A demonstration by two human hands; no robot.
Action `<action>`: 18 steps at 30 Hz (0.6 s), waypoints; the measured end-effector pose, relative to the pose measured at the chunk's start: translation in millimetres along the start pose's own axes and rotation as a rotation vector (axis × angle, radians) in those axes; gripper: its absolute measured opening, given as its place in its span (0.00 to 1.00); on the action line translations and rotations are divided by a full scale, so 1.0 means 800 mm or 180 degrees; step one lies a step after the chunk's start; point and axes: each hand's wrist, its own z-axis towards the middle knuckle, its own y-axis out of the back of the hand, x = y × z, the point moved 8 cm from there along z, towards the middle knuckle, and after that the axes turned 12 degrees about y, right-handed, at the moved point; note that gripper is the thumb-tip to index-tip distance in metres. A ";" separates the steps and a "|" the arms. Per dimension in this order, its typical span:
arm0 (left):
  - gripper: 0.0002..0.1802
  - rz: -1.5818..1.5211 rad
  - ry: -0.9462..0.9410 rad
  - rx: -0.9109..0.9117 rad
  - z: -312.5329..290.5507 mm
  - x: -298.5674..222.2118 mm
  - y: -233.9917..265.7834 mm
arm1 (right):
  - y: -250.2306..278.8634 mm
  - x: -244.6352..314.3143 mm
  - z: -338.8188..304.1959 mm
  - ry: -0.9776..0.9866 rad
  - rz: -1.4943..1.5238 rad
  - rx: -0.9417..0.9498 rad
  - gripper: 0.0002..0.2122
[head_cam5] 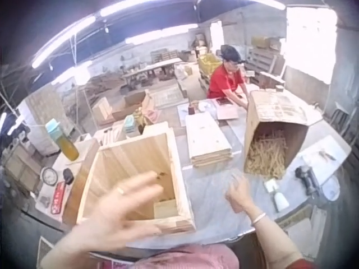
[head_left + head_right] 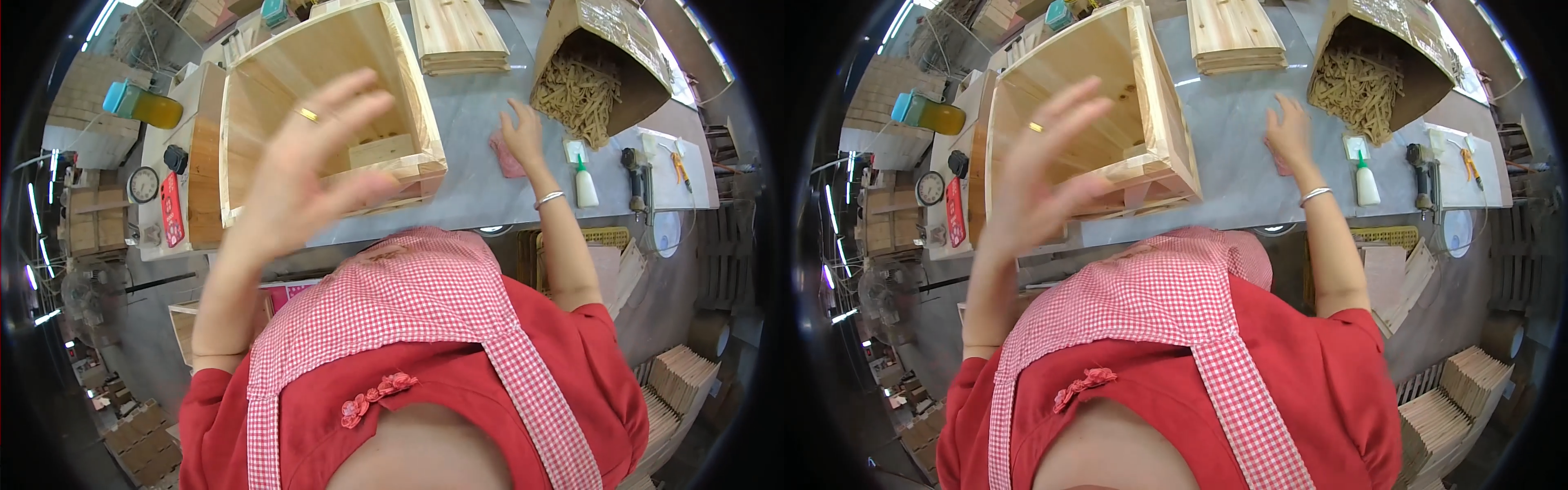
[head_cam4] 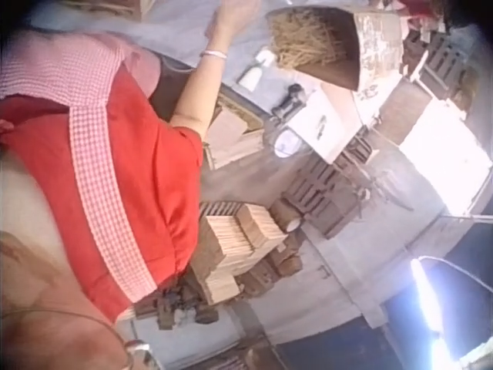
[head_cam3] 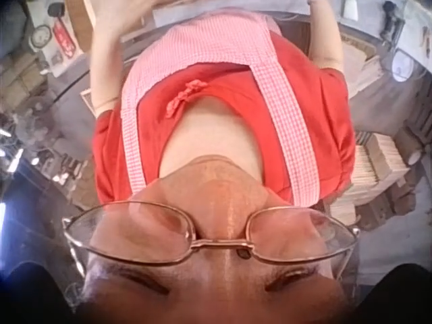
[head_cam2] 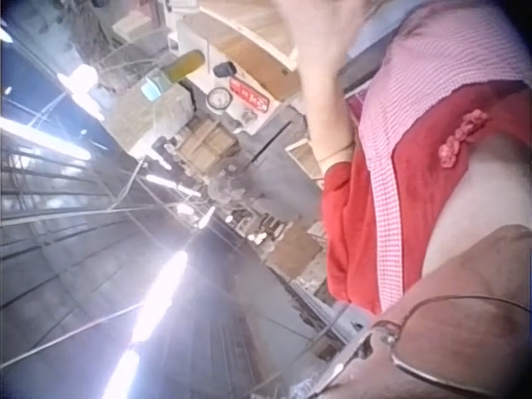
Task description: Assembling and gluing wooden slats to create boxes in a workshop setting.
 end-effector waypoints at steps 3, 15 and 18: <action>0.38 0.0199 0.0096 0.0361 0.002 -0.013 -0.045 | -0.056 -0.100 -0.081 -0.0025 -0.0551 0.0585 0.20; 0.38 0.0715 0.0139 0.0172 0.009 -0.008 -0.054 | -0.076 0.016 -0.085 -0.0979 0.2080 0.0482 0.10; 0.38 0.0670 0.0103 0.0141 0.007 -0.009 -0.053 | 0.071 0.162 -0.054 0.0033 0.2996 -0.0935 0.14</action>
